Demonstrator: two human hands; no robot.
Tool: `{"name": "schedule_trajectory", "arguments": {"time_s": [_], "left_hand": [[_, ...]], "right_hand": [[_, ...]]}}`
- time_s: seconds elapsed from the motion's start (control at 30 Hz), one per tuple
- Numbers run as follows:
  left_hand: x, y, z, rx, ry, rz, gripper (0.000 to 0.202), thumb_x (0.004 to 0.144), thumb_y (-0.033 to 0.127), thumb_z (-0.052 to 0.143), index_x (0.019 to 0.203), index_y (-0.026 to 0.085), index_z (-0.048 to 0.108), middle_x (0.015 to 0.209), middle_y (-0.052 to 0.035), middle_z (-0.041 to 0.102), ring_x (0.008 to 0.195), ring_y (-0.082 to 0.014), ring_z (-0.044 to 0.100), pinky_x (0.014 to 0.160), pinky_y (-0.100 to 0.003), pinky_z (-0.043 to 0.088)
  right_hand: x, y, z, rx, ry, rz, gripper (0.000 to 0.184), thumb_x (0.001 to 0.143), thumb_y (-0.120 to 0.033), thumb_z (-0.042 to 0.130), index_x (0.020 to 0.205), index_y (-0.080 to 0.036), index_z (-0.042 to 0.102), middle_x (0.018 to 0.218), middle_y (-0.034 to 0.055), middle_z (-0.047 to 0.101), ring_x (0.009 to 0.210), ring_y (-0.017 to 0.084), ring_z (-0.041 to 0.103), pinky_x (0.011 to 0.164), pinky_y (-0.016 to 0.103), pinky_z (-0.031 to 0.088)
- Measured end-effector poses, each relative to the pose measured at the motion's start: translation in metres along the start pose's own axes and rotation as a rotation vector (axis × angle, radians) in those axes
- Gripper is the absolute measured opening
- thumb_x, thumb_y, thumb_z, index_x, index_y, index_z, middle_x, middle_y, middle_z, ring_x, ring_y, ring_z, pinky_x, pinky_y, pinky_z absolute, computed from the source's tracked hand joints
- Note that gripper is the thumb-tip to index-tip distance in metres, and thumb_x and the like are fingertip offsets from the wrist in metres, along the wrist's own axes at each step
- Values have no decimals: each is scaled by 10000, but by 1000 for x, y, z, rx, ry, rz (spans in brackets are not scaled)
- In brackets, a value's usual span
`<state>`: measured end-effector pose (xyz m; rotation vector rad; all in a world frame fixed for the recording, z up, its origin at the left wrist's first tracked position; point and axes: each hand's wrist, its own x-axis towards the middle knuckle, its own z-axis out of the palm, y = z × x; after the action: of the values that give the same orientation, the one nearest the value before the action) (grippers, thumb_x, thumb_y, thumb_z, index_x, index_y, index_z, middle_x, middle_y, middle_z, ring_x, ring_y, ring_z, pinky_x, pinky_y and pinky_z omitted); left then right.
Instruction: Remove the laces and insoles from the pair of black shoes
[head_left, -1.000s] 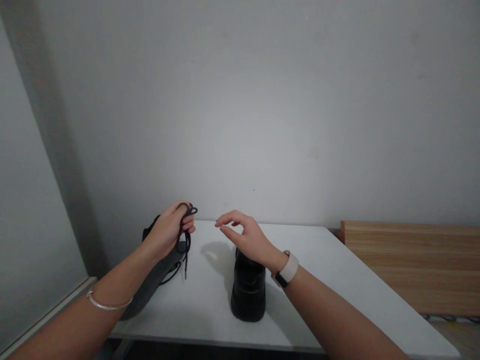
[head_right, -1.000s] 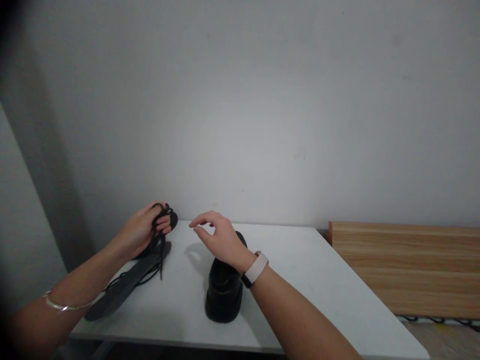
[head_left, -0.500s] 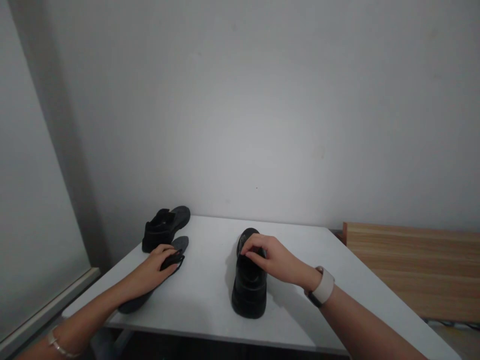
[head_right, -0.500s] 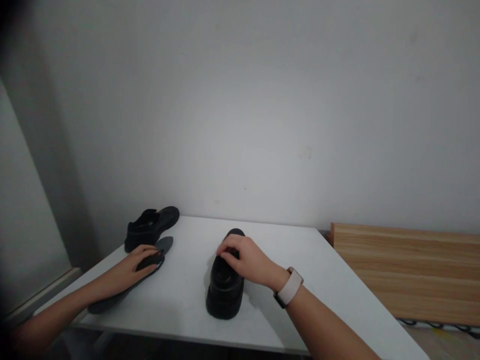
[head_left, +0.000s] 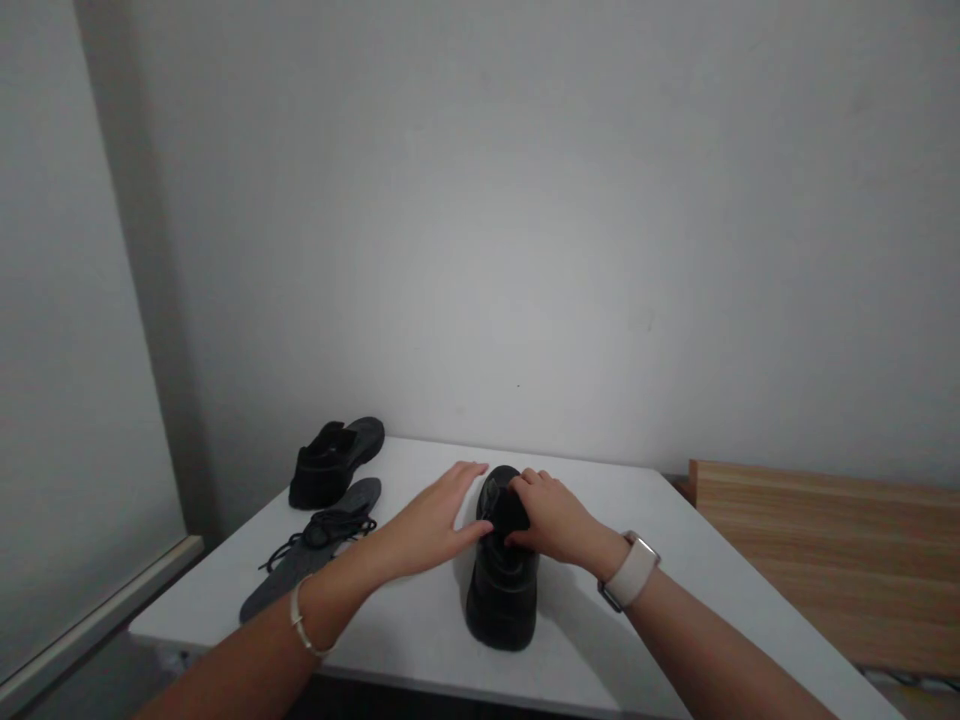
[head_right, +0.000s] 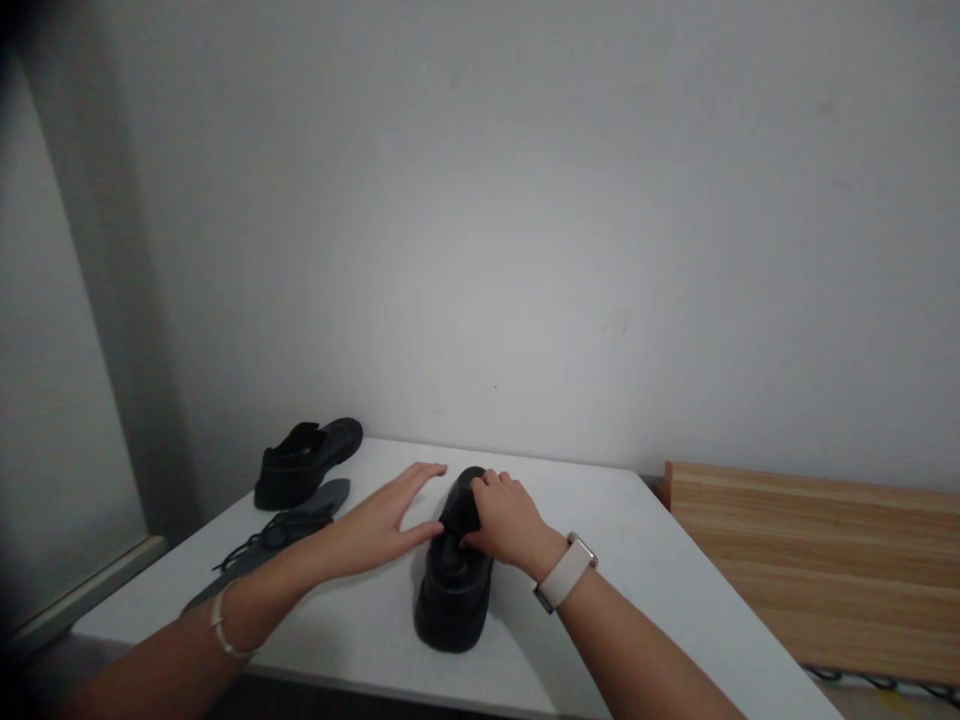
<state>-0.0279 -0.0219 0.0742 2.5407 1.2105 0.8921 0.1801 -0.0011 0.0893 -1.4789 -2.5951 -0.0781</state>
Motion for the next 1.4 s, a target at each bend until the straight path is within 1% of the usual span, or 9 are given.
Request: {"name": "schedule_trajectory", "arguments": {"time_s": [0.13, 0.23, 0.33, 0.53, 0.67, 0.9, 0.97, 1.17, 1.4], "left_hand": [[44, 5, 21, 74, -223, 93, 516, 708, 170, 708, 1205, 154, 573, 1206, -130, 648, 1106, -264, 622, 989, -349, 503], [62, 3, 33, 158, -254, 78, 448, 617, 103, 727, 1057, 126, 647, 1080, -169, 688, 970, -327, 665, 875, -404, 537], [67, 5, 42, 255, -244, 18, 356, 620, 38, 671, 973, 85, 662, 1040, -235, 678, 936, -379, 668, 823, -455, 530], [62, 13, 38, 281, -271, -2, 312, 643, 121, 727, 950, 136, 676, 981, -164, 707, 898, -323, 686, 781, -355, 524], [55, 14, 30, 221, -221, -15, 180, 853, 196, 518, 873, 153, 691, 861, -145, 719, 821, -291, 691, 753, -354, 497], [56, 6, 44, -8, 29, -153, 253, 890, 273, 463, 834, 177, 690, 781, -108, 704, 746, -256, 639, 693, -329, 410], [61, -1, 50, -132, 116, -216, 254, 863, 303, 497, 713, 184, 664, 700, -69, 672, 697, -226, 600, 657, -305, 378], [75, -24, 76, -604, 273, -362, 350, 752, 436, 606, 514, 181, 587, 510, 3, 558, 562, -166, 500, 555, -268, 334], [77, -34, 102, -1091, 381, -453, 477, 643, 585, 730, 729, 116, 714, 695, -73, 705, 651, -199, 617, 628, -303, 453]], "right_hand": [[5, 0, 0, 4, -21, -11, 575, 639, -263, 802, 1133, -38, 612, 1131, 209, 605, 1038, 347, 564, 904, 454, 464], [4, 6, 1, 46, -26, -54, 457, 679, -186, 718, 1107, -71, 604, 1126, 170, 606, 1016, 279, 566, 905, 380, 464], [-2, 14, 1, 136, 12, -68, 309, 714, -125, 625, 1021, -99, 602, 1075, 139, 608, 976, 230, 563, 879, 334, 467], [-13, 30, 7, 509, 156, 3, 227, 685, -55, 589, 882, -166, 578, 978, 67, 613, 908, 180, 584, 833, 324, 498], [-14, 39, 13, 670, 203, 57, 126, 791, -108, 534, 890, -169, 582, 960, 66, 646, 922, 175, 621, 814, 325, 518], [-30, 36, -3, 553, 489, -12, 43, 858, -173, 555, 897, -182, 573, 894, 54, 638, 796, 164, 601, 749, 319, 499], [-35, 25, -12, 506, 405, -123, 82, 836, -114, 566, 858, -185, 600, 853, 36, 640, 764, 149, 591, 729, 291, 484], [-23, -5, -24, 331, -212, -225, 150, 711, -41, 682, 785, -167, 717, 748, 20, 715, 652, 121, 618, 580, 205, 438], [8, -23, -8, -111, -376, -332, 193, 567, -24, 711, 451, -143, 613, 513, 74, 660, 472, 167, 596, 442, 239, 410]]}}
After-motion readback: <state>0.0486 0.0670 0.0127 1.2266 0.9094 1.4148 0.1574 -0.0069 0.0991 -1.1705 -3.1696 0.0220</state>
